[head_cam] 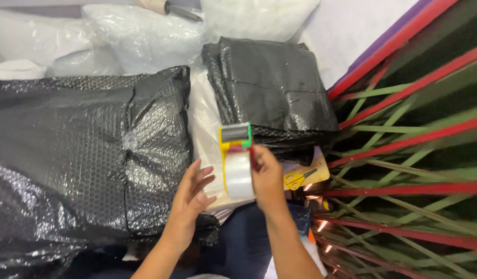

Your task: Sealing a large black plastic bag containing a pillow using a handheld tape dispenser.

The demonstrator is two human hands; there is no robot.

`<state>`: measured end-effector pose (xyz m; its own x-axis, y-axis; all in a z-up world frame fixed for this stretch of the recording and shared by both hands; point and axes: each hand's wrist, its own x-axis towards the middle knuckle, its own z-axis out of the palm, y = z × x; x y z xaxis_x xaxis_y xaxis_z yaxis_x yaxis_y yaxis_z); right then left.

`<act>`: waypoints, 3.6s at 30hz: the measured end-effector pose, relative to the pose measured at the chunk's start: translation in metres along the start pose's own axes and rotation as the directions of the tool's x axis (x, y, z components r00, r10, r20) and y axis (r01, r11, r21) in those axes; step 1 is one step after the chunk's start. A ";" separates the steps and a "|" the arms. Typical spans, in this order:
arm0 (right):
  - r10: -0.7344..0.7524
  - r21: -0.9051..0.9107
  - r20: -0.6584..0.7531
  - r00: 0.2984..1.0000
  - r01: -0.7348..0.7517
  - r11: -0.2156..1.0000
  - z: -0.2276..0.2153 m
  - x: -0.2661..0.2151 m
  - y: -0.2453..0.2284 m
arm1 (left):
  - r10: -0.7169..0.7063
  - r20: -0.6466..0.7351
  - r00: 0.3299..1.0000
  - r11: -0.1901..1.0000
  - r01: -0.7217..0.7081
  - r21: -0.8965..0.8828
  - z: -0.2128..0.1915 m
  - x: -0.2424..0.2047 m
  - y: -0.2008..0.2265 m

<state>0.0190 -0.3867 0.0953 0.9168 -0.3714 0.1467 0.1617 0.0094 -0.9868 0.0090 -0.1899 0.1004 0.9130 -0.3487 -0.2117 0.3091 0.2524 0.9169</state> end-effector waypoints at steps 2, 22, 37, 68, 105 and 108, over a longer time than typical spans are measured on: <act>0.132 0.047 0.022 0.991 -0.133 0.990 0.021 -0.040 0.010 | 0.049 0.059 0.997 0.991 -0.041 -0.124 0.006 -0.003 0.001; 0.053 -0.311 0.535 0.843 0.138 0.940 0.023 -0.047 -0.061 | -0.169 -0.008 0.986 0.775 0.138 0.616 -0.016 -0.059 0.031; 0.442 -0.363 0.385 0.810 -0.307 0.880 0.018 -0.049 -0.015 | -0.280 0.224 0.933 0.826 0.116 0.552 -0.040 -0.047 0.029; 0.536 -0.095 0.386 0.751 -0.546 0.833 0.018 -0.061 -0.002 | -0.450 0.031 0.893 0.660 0.309 0.685 -0.033 -0.039 0.046; 0.555 0.098 0.426 0.715 -0.646 0.757 0.037 -0.076 0.031 | -0.482 -0.007 0.876 0.726 0.404 0.556 -0.045 -0.028 0.046; 0.575 0.066 0.415 0.705 -0.653 0.754 0.045 -0.076 0.038 | -0.461 0.056 0.886 0.806 0.391 0.444 -0.063 -0.023 0.029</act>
<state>-0.0280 -0.3167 0.0493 0.8912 0.1290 -0.4349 -0.4528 0.3107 -0.8357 0.0135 -0.1172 0.1109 0.6509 -0.4759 -0.5914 0.4881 -0.3343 0.8062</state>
